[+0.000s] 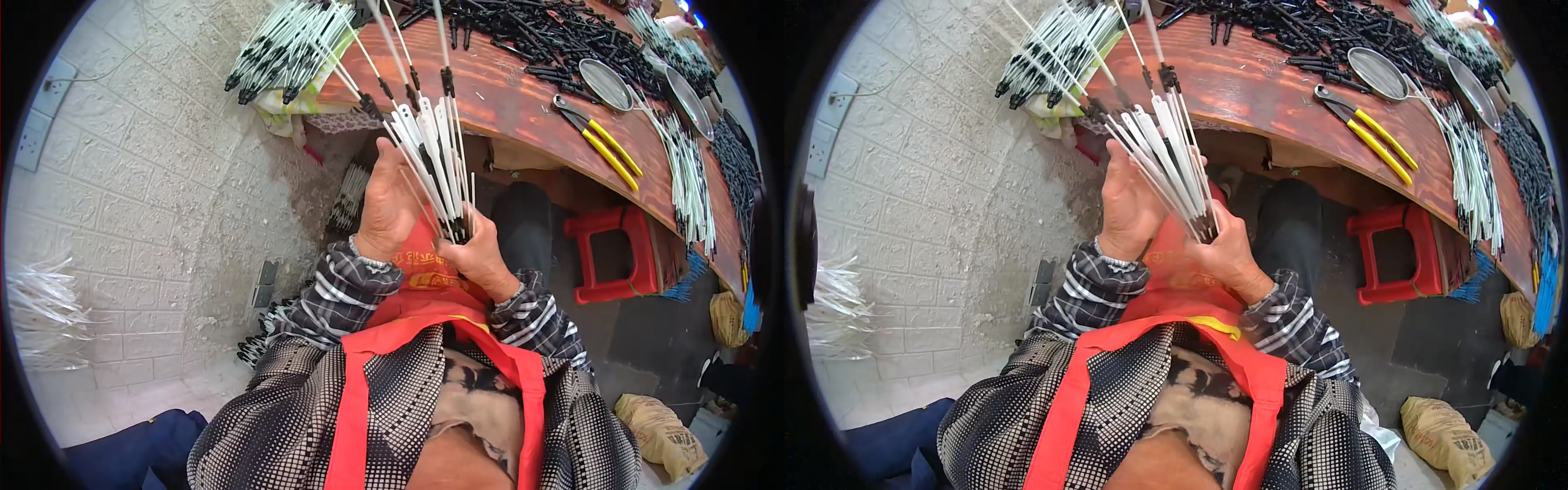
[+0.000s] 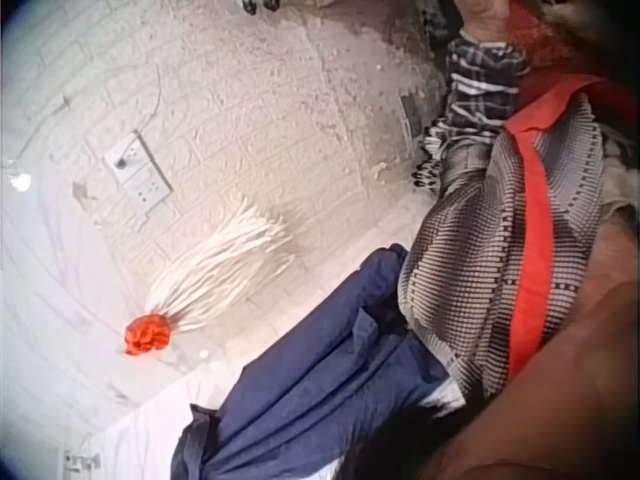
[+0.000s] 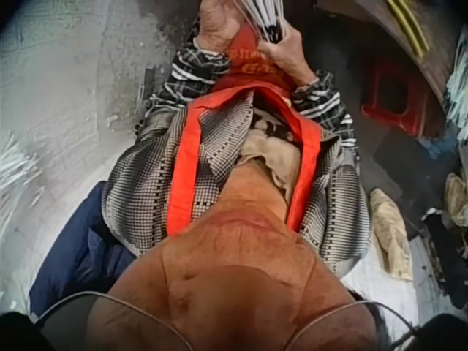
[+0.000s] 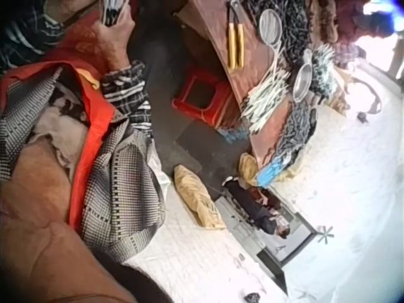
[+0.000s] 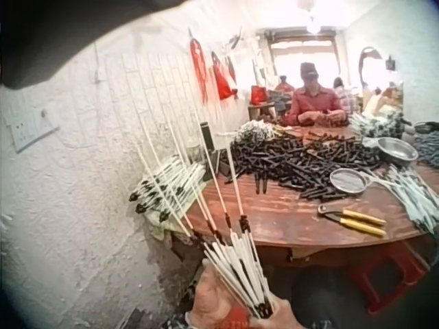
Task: The person trims wire around an umbrella rib hub using pliers, arranges the attached ribs by hand, and places the assembled umbrella frame onto a stack.
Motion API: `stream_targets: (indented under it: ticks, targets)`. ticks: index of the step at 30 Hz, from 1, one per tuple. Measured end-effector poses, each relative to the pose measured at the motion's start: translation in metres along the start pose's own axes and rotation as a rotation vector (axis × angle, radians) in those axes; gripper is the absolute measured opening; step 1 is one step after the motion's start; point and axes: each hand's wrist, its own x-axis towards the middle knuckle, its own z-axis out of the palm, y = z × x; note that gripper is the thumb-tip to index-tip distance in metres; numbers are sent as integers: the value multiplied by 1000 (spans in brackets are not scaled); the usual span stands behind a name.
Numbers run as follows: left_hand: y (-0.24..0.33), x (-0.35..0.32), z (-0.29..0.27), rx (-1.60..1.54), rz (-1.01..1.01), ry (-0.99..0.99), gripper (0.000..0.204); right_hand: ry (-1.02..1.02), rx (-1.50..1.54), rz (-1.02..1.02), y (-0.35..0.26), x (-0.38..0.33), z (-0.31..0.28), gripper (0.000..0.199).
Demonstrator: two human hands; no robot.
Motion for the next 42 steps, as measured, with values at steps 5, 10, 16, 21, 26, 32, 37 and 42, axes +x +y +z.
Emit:
stream_targets:
  ticks: [5, 10, 16, 21, 26, 32, 37, 42]
  targets:
    - [39, -14, -23, 643, 477, 78, 21, 213, -389, -209, 5, 4, -34, 45]
    - [112, -56, 26, 942, 1073, -588, 16, 365, -750, -413, 1, 2, -81, 47]
    - [172, -46, 119, 2018, 1642, -761, 35, 459, -1094, -534, -7, -8, -117, 54]
    - [173, -31, 106, 2680, 1019, -580, 44, 548, -1170, -478, -20, -11, -129, 53]
    - [152, -26, 80, 2454, 375, -566, 43, 631, -1137, -409, -17, 2, -124, 53]
    - [50, -30, 29, 1692, 369, -457, 83, 697, -966, -230, -23, 27, -96, 51]
    - [-11, -42, 32, 1478, 247, -465, 90, 662, -889, -125, -22, 36, -89, 48]
    - [47, -43, 68, 1501, 885, -638, 55, 695, -980, -229, -13, 34, -111, 49]
